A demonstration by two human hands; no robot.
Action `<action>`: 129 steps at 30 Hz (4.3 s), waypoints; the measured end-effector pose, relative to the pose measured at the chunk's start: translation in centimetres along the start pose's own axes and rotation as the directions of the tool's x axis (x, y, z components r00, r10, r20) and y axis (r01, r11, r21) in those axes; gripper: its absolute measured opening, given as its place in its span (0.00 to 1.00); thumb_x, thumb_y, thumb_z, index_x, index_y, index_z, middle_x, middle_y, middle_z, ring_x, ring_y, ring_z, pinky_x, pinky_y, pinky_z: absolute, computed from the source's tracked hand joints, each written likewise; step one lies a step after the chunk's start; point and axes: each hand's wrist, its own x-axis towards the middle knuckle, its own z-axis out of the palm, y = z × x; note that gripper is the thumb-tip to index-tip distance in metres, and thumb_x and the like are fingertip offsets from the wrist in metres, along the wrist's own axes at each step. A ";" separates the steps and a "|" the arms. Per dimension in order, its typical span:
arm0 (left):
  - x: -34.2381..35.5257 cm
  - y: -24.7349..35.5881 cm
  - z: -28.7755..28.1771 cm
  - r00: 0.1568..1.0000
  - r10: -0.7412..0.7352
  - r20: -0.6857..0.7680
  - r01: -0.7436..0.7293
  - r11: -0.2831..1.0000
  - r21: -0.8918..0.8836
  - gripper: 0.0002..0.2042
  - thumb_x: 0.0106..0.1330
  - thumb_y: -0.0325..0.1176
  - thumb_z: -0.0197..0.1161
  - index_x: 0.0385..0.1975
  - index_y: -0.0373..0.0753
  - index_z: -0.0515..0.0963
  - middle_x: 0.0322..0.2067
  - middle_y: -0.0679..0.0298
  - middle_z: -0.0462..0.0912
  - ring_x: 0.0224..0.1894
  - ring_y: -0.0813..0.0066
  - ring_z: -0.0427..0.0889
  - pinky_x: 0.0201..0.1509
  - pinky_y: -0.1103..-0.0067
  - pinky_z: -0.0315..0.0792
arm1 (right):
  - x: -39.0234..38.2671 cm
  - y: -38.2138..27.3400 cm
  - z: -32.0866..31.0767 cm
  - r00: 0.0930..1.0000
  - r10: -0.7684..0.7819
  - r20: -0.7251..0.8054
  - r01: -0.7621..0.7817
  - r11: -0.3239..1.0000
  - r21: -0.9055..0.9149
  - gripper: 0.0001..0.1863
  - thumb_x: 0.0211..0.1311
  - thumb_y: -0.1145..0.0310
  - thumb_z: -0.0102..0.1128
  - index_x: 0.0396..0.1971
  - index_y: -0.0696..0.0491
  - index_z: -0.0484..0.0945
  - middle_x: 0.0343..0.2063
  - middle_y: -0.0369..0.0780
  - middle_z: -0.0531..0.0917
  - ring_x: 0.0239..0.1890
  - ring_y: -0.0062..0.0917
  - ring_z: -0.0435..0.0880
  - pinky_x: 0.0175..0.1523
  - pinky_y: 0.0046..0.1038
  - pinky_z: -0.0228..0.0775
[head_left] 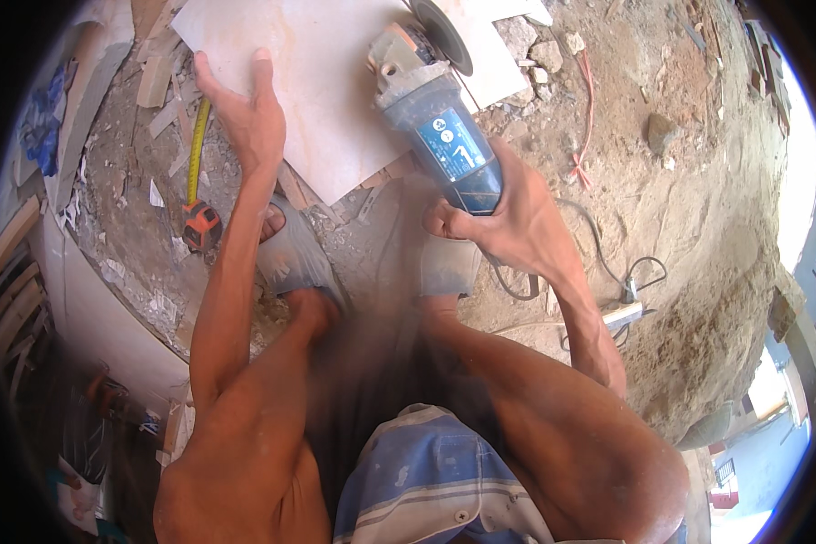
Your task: The person cuts a tile with a grinder while crouching on the floor, then picks up the cut tile and carries it through a doorway into another room where other workers are installing floor tiles.
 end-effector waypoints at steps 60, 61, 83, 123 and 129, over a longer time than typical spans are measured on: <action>0.3 -1.1 -0.1 0.998 0.054 0.013 -0.055 0.995 0.085 0.46 0.82 0.46 0.66 0.85 0.27 0.46 0.76 0.32 0.65 0.74 0.42 0.75 0.79 0.59 0.68 | -5.3 1.1 -0.5 0.999 0.031 -0.035 -0.029 0.998 0.054 0.34 0.54 0.58 0.77 0.56 0.64 0.79 0.38 0.55 0.93 0.40 0.43 0.96 0.49 0.41 0.88; 0.3 -1.1 0.1 0.998 0.057 0.016 -0.058 0.995 0.082 0.46 0.82 0.46 0.66 0.85 0.27 0.46 0.76 0.32 0.65 0.74 0.42 0.75 0.79 0.59 0.68 | -5.0 1.1 -0.4 0.999 0.029 -0.037 -0.027 0.997 0.068 0.34 0.55 0.57 0.78 0.55 0.64 0.79 0.38 0.55 0.92 0.39 0.42 0.96 0.49 0.41 0.88; 0.3 -1.2 -0.5 0.999 0.047 0.016 -0.049 0.995 0.086 0.46 0.82 0.46 0.66 0.85 0.28 0.45 0.75 0.31 0.65 0.73 0.42 0.75 0.78 0.58 0.69 | -7.8 2.9 -1.1 0.997 0.073 0.008 -0.073 0.997 -0.029 0.34 0.53 0.57 0.79 0.54 0.63 0.77 0.33 0.54 0.90 0.33 0.44 0.93 0.44 0.42 0.87; 0.0 -0.1 -0.2 1.000 0.020 -0.001 -0.020 0.999 0.028 0.48 0.80 0.50 0.67 0.85 0.23 0.48 0.81 0.32 0.58 0.83 0.40 0.63 0.86 0.59 0.57 | -7.4 2.9 -1.0 0.999 0.022 -0.024 -0.023 1.000 -0.013 0.35 0.54 0.55 0.78 0.55 0.62 0.79 0.33 0.52 0.91 0.35 0.44 0.93 0.45 0.42 0.87; 0.1 0.0 0.3 1.000 0.028 0.005 -0.028 1.000 -0.002 0.49 0.80 0.49 0.68 0.85 0.22 0.48 0.81 0.31 0.59 0.83 0.41 0.63 0.86 0.60 0.58 | -5.0 1.7 -0.5 0.999 0.002 -0.045 0.005 0.990 0.142 0.34 0.55 0.54 0.78 0.55 0.63 0.79 0.35 0.52 0.91 0.36 0.42 0.94 0.47 0.41 0.86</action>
